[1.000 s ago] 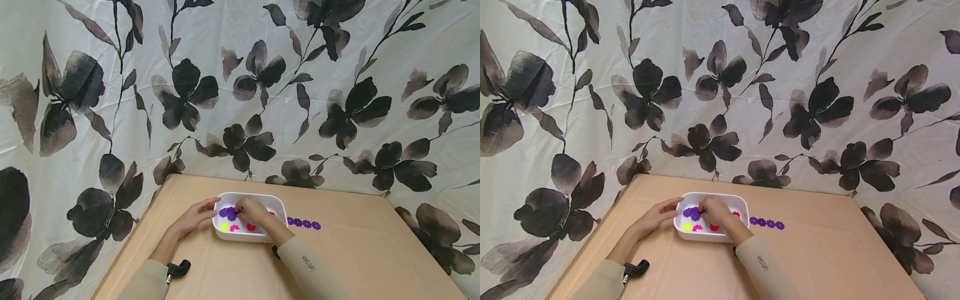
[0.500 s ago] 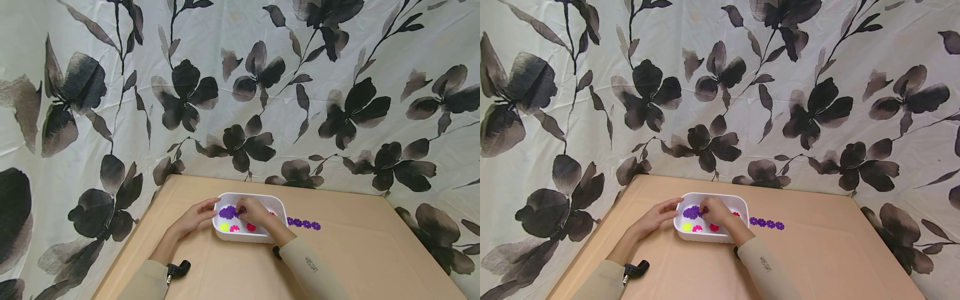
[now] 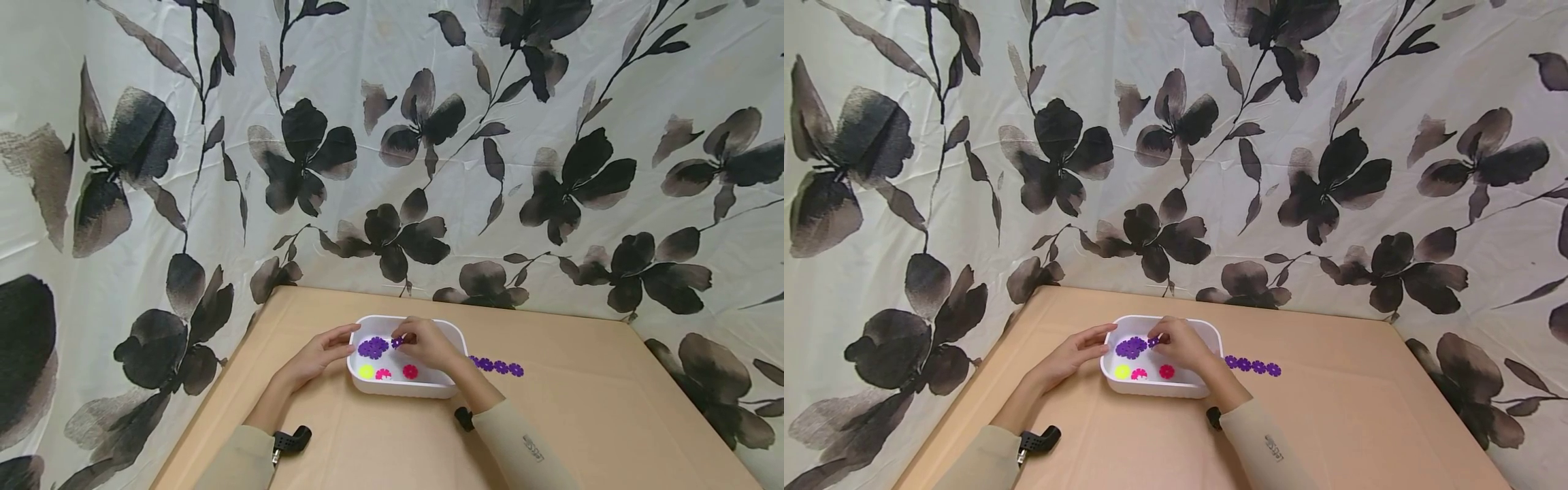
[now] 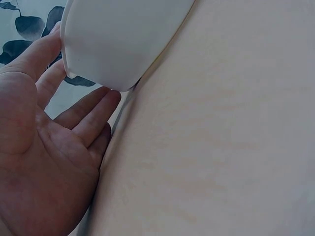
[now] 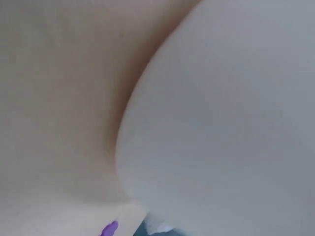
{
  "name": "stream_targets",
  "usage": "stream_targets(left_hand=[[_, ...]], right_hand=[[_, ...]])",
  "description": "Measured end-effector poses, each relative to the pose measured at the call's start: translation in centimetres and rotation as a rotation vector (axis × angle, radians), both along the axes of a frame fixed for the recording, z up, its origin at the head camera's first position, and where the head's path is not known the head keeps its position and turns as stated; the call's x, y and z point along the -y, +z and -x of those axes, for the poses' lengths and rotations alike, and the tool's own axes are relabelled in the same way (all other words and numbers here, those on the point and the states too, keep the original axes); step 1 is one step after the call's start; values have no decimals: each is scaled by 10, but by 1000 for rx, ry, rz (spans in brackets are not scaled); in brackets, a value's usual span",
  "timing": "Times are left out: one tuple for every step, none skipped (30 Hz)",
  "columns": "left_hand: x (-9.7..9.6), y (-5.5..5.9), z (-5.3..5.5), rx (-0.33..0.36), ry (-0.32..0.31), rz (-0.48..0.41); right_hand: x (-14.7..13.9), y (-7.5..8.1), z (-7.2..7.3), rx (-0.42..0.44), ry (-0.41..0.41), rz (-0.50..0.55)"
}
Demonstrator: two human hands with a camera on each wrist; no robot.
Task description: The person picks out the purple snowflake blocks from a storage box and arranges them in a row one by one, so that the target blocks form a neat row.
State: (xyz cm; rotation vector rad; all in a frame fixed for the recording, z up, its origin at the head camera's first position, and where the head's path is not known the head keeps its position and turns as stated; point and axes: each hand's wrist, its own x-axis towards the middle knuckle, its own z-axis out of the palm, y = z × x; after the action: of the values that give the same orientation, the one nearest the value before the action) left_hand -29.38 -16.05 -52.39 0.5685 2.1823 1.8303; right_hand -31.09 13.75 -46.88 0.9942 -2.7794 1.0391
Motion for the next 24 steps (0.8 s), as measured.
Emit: stream_targets(left_hand=[[0, 0, 0, -1, 0, 3], [0, 0, 0, 0, 1, 4], [0, 0, 0, 1, 2, 3], [-1, -1, 0, 3, 3, 2], [-1, -1, 0, 3, 4, 3], [-1, -1, 1, 3, 5, 4], [-1, -1, 1, 3, 5, 5], [-1, -1, 1, 4, 6, 5], [-1, -1, 1, 4, 7, 5], [-1, -1, 1, 4, 8, 7], [0, -1, 1, 3, 9, 9], [0, 0, 1, 4, 10, 9], [0, 0, 1, 5, 11, 8], [0, 0, 1, 6, 13, 8], [0, 0, 1, 7, 17, 9], [0, 1, 1, 7, 22, 12], [0, 1, 1, 6, 27, 14], [0, 1, 1, 7, 32, 14], [0, 1, 1, 8, 36, 15], [0, 1, 1, 6, 37, 18], [0, 1, 1, 8, 37, 18], [0, 1, 1, 8, 33, 18], [0, 1, 1, 10, 29, 16], [0, 1, 1, 10, 24, 17]], right_hand=[[-4, 2, -3, -10, -6, 29], [-8, 4, -7, -24, -19, 50], [-12, 5, -10, -37, -28, 74], [-16, 7, -14, -47, -41, 97], [-21, 7, -17, -58, -52, 122], [-27, 8, -20, -67, -63, 145], [-32, 9, -23, -77, -71, 171], [-38, 8, -25, -85, -89, 191], [-44, 8, -28, -93, -100, 218], [-51, 8, -30, -98, -119, 240], [-57, 8, -32, -109, -138, 264], [-64, 8, -34, -121, -156, 285], [-71, 9, -35, -136, -179, 301], [-77, 10, -37, -145, -203, 313], [-84, 10, -37, -160, -221, 323], [-90, 11, -37, -175, -240, 331], [-97, 12, -37, -193, -255, 338], [-103, 12, -36, -208, -269, 339], [-109, 13, -35, -217, -285, 338], [-116, 13, -35, -223, -303, 333], [-122, 13, -34, -229, -323, 325], [-128, 13, -34, -230, -342, 317], [-134, 12, -34, -226, -365, 306], [-139, 12, -34, -219, -387, 293]])
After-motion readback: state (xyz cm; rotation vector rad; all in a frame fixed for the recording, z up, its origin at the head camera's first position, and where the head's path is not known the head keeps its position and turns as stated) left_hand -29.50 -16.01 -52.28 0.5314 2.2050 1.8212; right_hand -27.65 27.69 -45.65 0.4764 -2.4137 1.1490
